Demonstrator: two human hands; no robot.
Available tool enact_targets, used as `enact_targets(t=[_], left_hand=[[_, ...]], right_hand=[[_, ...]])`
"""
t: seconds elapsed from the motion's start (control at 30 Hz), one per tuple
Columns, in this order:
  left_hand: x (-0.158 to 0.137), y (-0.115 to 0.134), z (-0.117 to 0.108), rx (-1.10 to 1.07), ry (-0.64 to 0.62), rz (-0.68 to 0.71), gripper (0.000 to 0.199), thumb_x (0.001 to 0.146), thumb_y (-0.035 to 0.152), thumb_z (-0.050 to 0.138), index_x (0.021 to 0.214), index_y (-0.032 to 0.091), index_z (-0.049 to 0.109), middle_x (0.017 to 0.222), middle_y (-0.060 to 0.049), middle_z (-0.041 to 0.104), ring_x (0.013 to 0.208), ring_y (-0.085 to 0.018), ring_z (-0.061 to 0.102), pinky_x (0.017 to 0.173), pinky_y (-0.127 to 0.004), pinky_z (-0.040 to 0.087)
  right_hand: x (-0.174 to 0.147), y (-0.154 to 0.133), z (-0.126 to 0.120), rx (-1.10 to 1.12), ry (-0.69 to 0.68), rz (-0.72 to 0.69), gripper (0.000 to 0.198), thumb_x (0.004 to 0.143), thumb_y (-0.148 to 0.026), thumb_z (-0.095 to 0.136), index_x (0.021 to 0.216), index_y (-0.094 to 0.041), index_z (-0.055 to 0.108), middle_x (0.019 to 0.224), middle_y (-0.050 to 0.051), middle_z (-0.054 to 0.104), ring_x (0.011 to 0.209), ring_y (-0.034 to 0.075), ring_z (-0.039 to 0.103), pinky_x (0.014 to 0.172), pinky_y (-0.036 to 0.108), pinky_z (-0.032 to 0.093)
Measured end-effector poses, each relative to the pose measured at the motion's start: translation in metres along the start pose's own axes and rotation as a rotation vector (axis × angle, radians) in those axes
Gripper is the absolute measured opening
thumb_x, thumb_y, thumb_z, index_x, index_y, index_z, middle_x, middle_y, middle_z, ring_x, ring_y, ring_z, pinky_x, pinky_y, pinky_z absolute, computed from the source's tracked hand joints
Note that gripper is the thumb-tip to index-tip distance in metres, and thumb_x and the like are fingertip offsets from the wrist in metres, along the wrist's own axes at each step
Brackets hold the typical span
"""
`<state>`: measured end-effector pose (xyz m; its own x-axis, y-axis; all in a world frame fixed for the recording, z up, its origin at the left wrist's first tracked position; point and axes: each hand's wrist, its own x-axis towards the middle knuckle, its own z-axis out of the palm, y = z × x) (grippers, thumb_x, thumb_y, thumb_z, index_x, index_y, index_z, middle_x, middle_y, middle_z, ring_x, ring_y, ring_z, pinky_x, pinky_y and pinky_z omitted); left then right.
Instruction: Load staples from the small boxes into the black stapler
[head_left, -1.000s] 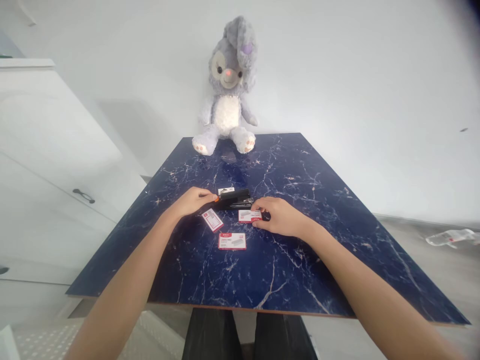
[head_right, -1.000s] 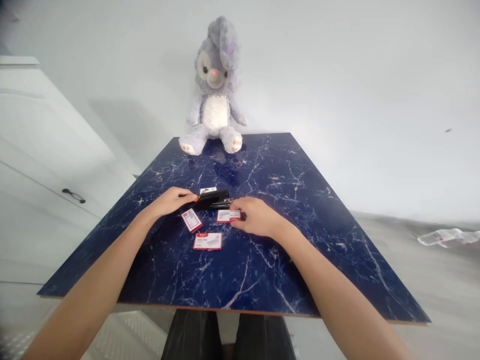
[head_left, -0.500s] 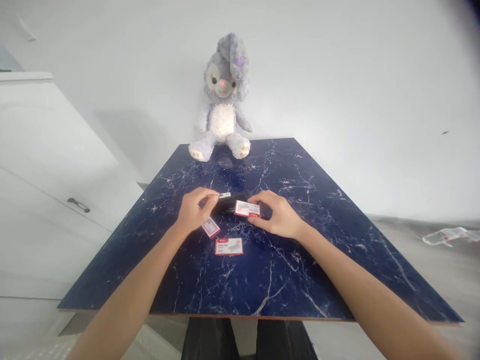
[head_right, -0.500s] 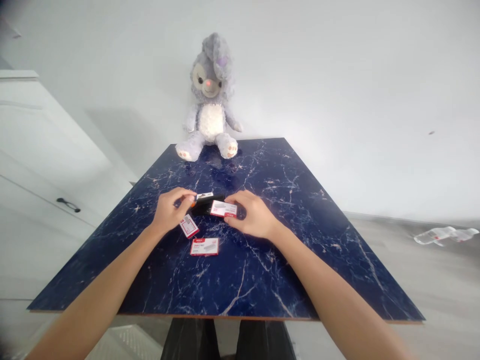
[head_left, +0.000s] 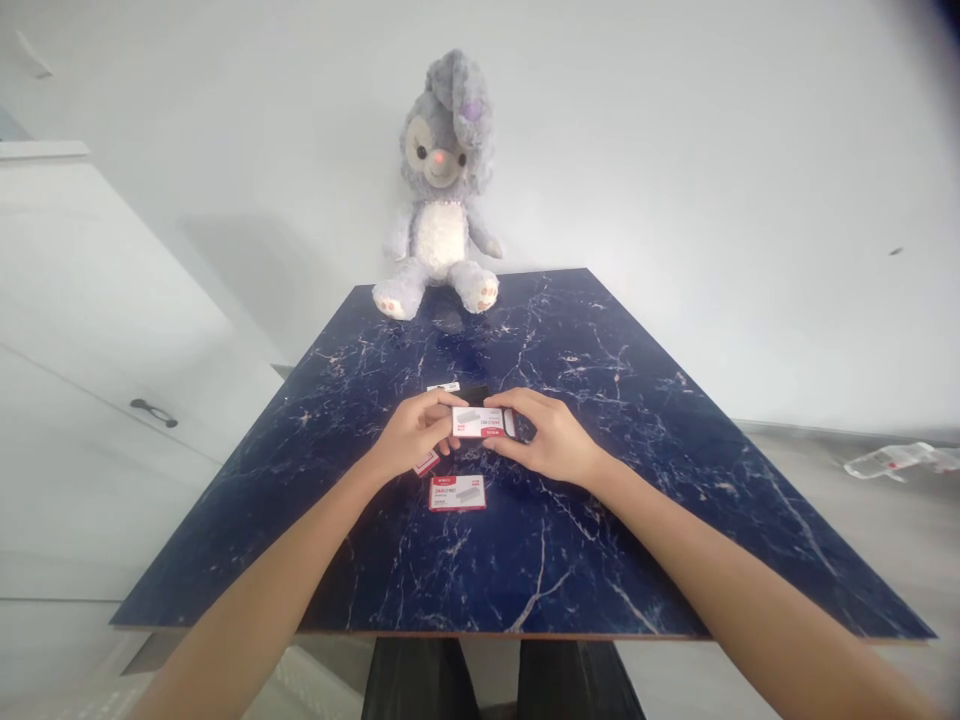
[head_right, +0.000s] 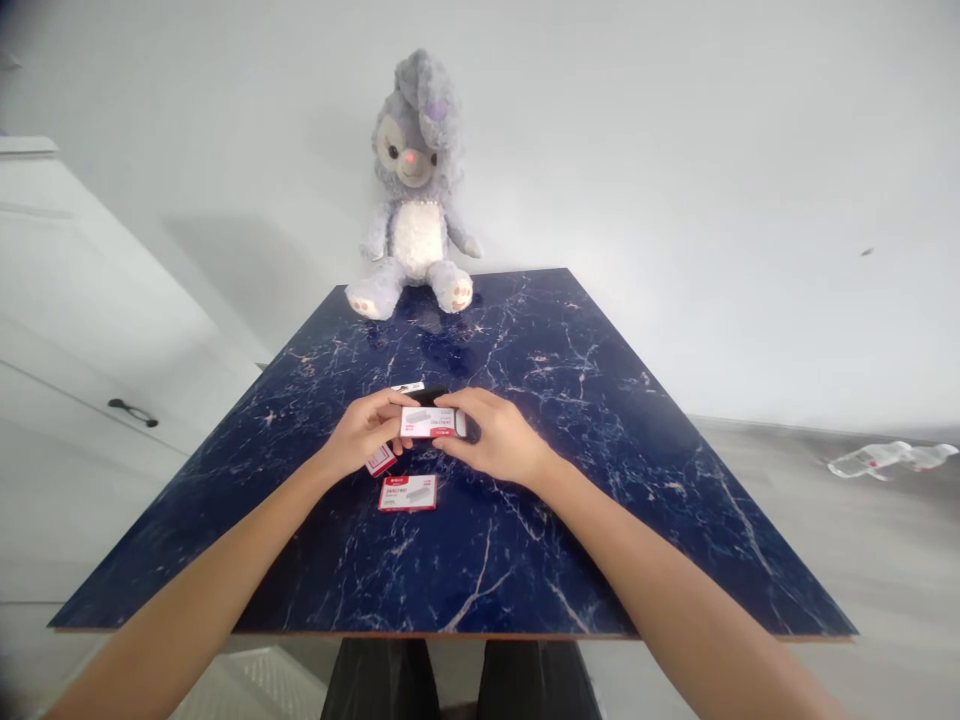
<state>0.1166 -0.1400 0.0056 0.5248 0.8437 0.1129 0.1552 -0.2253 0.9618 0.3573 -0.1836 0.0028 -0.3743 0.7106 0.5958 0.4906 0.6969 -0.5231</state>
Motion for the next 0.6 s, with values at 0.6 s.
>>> enact_targets(t=[0.6], left_hand=[[0.006,-0.01,-0.007,-0.124,0.286,0.13,0.018,0.085,0.026,0.064,0.099,0.018,0.07,0.075,-0.002,0.071,0.058,-0.014,0.064,0.056,-0.028,0.055]], right_hand=[[0.003,0.001,-0.001,-0.061,0.075,0.037,0.008,0.086,-0.021,0.066,0.093,-0.023,0.067,0.115,0.008,0.066,0.105,0.024,0.063,0.092,0.042,0.052]])
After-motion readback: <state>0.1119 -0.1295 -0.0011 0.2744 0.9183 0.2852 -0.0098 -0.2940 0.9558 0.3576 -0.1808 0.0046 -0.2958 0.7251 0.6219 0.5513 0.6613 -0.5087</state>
